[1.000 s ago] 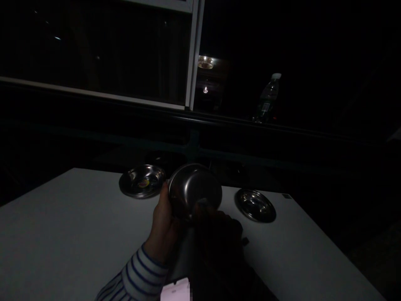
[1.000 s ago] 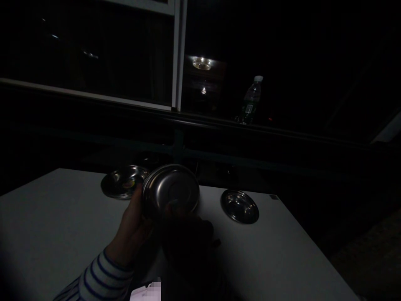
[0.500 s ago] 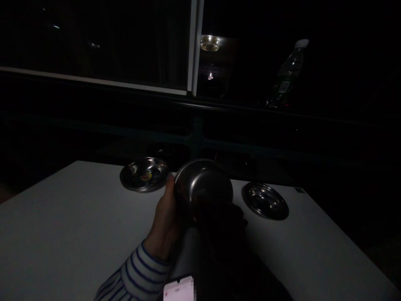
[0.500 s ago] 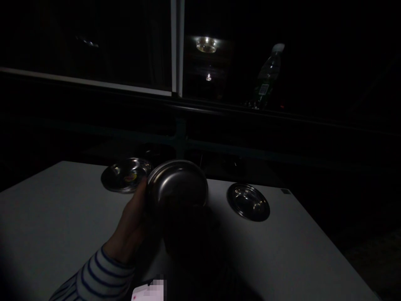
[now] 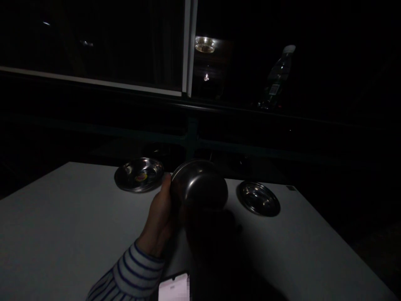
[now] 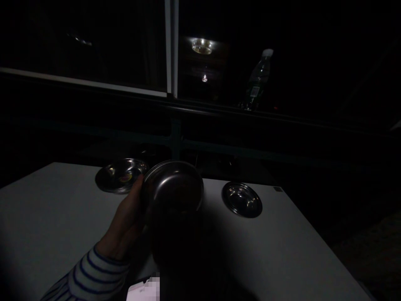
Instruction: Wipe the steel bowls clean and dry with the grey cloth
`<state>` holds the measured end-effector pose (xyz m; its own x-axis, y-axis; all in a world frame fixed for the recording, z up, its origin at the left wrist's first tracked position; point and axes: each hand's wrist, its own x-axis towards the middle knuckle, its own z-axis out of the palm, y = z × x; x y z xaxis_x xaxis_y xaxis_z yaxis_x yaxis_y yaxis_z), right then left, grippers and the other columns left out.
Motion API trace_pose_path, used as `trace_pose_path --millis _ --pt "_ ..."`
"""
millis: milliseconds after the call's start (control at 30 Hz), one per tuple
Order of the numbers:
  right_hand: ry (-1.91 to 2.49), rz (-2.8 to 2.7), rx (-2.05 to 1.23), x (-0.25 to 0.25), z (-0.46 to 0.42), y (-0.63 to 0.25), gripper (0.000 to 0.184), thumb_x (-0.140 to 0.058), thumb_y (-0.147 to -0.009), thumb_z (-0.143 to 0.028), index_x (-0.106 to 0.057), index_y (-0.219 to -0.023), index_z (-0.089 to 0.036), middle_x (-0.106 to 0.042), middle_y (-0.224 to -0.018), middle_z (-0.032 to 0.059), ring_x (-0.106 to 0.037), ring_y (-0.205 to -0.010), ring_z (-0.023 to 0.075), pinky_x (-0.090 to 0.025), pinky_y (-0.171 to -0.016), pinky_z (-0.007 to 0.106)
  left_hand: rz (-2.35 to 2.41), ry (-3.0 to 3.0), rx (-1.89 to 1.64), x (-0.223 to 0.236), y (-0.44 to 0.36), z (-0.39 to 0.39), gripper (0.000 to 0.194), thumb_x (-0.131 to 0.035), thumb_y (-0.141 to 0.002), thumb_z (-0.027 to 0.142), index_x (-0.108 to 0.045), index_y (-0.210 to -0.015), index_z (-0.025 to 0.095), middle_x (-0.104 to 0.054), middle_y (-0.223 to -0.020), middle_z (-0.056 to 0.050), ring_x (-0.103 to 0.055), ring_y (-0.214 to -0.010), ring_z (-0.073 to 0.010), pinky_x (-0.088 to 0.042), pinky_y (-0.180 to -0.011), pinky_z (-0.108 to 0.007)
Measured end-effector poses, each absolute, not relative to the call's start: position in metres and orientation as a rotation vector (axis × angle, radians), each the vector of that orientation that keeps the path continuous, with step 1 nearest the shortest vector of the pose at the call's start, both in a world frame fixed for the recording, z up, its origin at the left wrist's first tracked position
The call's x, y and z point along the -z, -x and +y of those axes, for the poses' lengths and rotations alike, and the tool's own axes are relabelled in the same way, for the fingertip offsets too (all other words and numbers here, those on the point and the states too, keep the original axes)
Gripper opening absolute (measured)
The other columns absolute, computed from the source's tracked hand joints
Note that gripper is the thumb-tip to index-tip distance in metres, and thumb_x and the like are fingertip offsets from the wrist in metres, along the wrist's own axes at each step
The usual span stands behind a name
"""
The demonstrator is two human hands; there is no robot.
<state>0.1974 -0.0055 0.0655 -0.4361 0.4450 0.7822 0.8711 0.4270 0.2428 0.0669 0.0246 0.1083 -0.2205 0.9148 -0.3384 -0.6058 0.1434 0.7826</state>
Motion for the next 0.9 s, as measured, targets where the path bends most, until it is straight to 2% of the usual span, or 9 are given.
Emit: trace_pose_path --millis 233,333,500,667,800,900 --pt "1.043 -2.059 0.95 -0.064 0.0 -0.2 0.042 -0.052 -0.081 -0.027 -0.05 -0.123 -0.023 -0.062 -0.1 0.0097 -0.055 -0.082 0.0234 -0.041 -0.064 0.036 1.181 -0.492 -1.379 -0.102 -0.063 0.027 0.049 -0.061 -0.067 0.055 -0.069 -0.089 0.012 -0.069 -0.066 -0.007 -0.063 -0.06 -0.0173 -0.047 -0.055 -0.024" --pt "1.16 -1.974 0.973 -0.061 -0.006 -0.197 0.039 -0.052 -0.082 -0.028 -0.052 -0.12 -0.023 -0.063 -0.094 0.0105 -0.055 -0.081 0.0241 -0.04 -0.065 0.038 1.224 -0.521 -1.403 -0.104 -0.062 0.027 0.048 -0.061 -0.066 0.055 -0.07 -0.086 0.012 -0.068 -0.063 -0.006 -0.062 -0.058 -0.0171 -0.045 -0.053 -0.024" --pt "1.088 -2.062 0.947 -0.071 -0.001 -0.201 0.042 -0.052 -0.081 -0.033 -0.052 -0.12 -0.019 -0.061 -0.098 0.01 -0.053 -0.076 0.0212 -0.039 -0.066 0.037 1.25 -0.59 -1.365 -0.109 -0.064 0.024 0.047 -0.06 -0.065 0.056 -0.07 -0.075 0.011 -0.062 -0.051 -0.003 -0.057 -0.049 -0.0151 -0.044 -0.052 -0.025" --pt "1.107 -2.012 1.037 -0.075 0.002 -0.201 0.036 -0.048 -0.083 -0.029 -0.053 -0.118 -0.022 -0.063 -0.084 0.0087 -0.05 -0.062 0.0193 -0.036 -0.056 0.035 1.264 -0.617 -1.388 -0.11 -0.063 0.024 0.045 -0.06 -0.065 0.055 -0.069 -0.074 0.012 -0.061 -0.048 -0.002 -0.056 -0.048 -0.0153 -0.042 -0.05 -0.025" --pt "1.103 -2.029 1.023 -0.08 -0.001 -0.2 0.039 -0.05 -0.082 -0.035 -0.053 -0.117 -0.017 -0.063 -0.091 0.0105 -0.055 -0.071 0.0209 -0.039 -0.058 0.035 1.286 -0.684 -1.375 -0.109 -0.063 0.024 0.048 -0.06 -0.064 0.058 -0.069 -0.07 0.012 -0.056 -0.042 0.0 -0.052 -0.042 -0.0136 -0.042 -0.052 -0.025" --pt "1.218 -1.991 1.068 -0.076 -0.007 -0.197 0.035 -0.05 -0.083 -0.036 -0.055 -0.114 -0.02 -0.064 -0.079 0.0101 -0.054 -0.064 0.0213 -0.039 -0.054 0.035 1.292 -0.709 -1.366 -0.108 -0.061 0.024 0.046 -0.06 -0.064 0.058 -0.067 -0.065 0.012 -0.056 -0.043 0.0 -0.051 -0.042 -0.0131 -0.041 -0.052 -0.025"
